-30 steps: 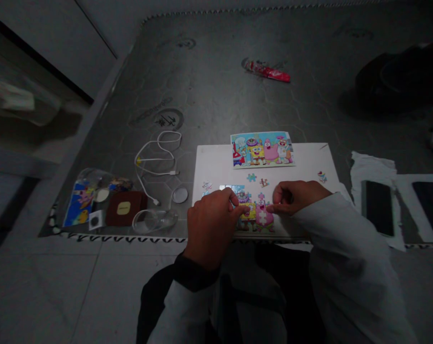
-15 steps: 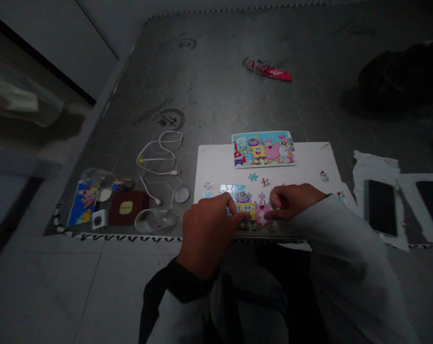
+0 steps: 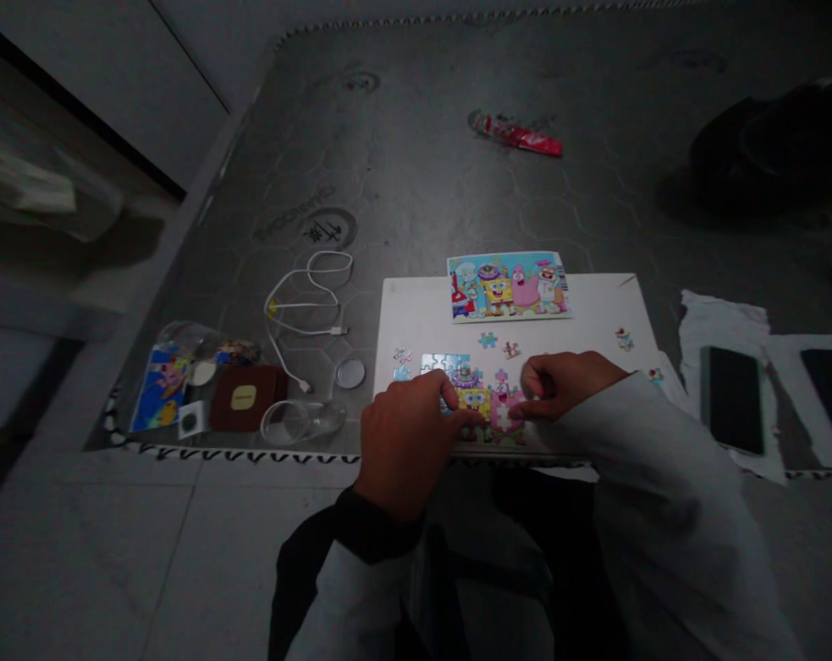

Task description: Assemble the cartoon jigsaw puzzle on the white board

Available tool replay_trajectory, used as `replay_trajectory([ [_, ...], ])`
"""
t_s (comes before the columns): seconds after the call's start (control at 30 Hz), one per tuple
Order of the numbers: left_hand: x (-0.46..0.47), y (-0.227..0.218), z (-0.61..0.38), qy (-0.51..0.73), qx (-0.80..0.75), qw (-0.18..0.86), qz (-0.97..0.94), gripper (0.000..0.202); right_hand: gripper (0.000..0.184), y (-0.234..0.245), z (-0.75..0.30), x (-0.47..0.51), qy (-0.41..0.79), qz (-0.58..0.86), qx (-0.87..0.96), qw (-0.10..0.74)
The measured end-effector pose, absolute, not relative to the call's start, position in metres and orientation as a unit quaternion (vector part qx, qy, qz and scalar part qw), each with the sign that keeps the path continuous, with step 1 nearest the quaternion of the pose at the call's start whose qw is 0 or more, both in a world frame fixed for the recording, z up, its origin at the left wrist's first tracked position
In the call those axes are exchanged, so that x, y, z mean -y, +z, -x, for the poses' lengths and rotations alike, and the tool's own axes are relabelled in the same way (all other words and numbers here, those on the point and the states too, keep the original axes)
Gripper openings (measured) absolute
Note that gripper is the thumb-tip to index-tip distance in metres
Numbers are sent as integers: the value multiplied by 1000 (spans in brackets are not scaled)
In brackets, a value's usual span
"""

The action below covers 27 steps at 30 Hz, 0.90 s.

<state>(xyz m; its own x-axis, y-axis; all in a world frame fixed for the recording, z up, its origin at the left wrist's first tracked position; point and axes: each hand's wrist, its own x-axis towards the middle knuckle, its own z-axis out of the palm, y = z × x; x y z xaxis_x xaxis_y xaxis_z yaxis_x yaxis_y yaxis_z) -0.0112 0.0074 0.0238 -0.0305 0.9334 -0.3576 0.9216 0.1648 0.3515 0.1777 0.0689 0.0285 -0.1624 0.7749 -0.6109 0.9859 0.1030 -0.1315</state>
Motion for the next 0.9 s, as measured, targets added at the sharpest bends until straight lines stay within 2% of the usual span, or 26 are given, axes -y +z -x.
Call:
replay_trajectory([
  [0.47,-6,23,7,33,-723,240,-648,25,30,28,-179,-69,-273,-610,-717,199],
  [0.9,-7,22,9,23,-720,251,-646,27,31,29,-184,-69,-267,-631,-705,182],
])
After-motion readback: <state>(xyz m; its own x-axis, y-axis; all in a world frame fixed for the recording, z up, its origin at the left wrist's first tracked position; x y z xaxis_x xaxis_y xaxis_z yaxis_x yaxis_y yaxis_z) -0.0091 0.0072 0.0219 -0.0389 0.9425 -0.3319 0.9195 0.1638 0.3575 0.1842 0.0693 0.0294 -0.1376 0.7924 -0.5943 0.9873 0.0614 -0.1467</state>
